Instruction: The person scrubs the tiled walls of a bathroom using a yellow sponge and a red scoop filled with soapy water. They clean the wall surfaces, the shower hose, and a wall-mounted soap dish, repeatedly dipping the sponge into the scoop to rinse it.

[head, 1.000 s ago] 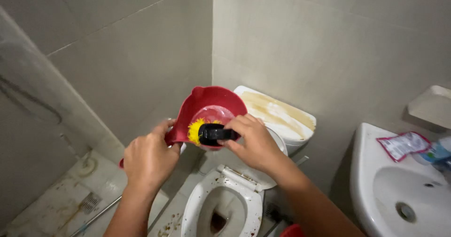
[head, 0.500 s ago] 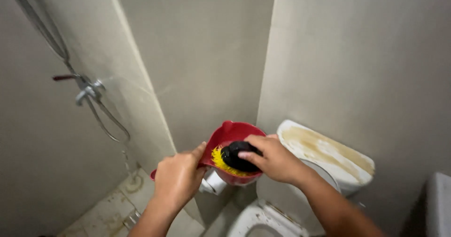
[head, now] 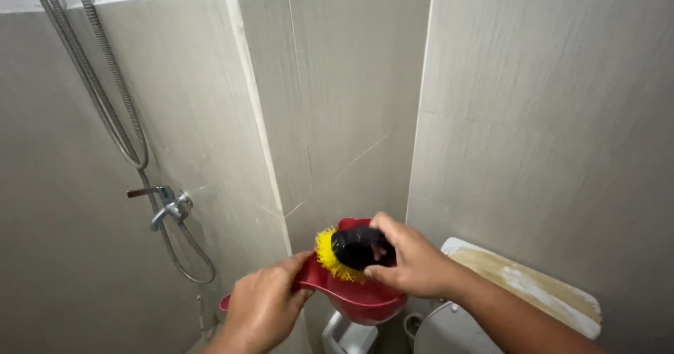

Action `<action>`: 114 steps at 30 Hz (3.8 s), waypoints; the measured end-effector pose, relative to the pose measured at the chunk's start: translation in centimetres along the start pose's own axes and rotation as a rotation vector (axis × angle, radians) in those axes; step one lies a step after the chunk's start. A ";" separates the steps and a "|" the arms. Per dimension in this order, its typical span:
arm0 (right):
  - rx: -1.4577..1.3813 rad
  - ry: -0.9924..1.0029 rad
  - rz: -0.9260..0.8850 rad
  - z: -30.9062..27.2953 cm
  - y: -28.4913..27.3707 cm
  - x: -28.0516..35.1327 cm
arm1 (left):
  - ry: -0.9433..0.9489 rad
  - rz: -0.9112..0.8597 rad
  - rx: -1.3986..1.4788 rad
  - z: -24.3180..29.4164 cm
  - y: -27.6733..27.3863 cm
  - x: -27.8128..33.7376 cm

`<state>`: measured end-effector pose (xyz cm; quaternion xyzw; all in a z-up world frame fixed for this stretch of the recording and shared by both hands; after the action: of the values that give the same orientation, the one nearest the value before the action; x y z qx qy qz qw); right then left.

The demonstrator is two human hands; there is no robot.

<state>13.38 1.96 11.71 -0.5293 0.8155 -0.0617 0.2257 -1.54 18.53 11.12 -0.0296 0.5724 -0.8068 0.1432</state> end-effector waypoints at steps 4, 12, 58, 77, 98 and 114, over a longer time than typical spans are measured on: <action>0.647 0.051 -0.035 0.4 -1.3 1.1 | -0.179 -0.106 0.151 1.4 -0.8 0.6; 0.608 -0.025 0.380 1.9 -8.0 3.6 | -0.076 -0.301 0.863 2.2 6.2 -2.4; 0.006 0.662 1.009 34.1 -30.2 27.5 | 0.135 -0.279 0.414 23.4 38.5 -21.5; 0.294 0.616 0.920 33.5 -28.4 31.0 | 0.015 -0.282 0.399 27.1 41.9 -19.7; 0.362 0.721 0.825 28.3 -22.5 30.4 | 0.066 -0.237 0.333 26.1 35.1 -14.0; 0.249 0.690 0.791 37.2 -28.9 27.0 | -0.066 -0.253 0.461 24.8 45.3 -25.3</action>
<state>44.52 -29.44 -19.74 -0.1001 0.9659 -0.2384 0.0116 36.90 -11.23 -19.67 -0.0941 0.3601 -0.9261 0.0628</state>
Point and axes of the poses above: each hand's wrist, its own x-axis away from the middle knuckle, its own y-axis out of the palm, z = x × y, the point moved 5 cm from there along -x, towards the middle knuckle, and after that the axes turned 6 degrees about -z, right-handed, at the moved point
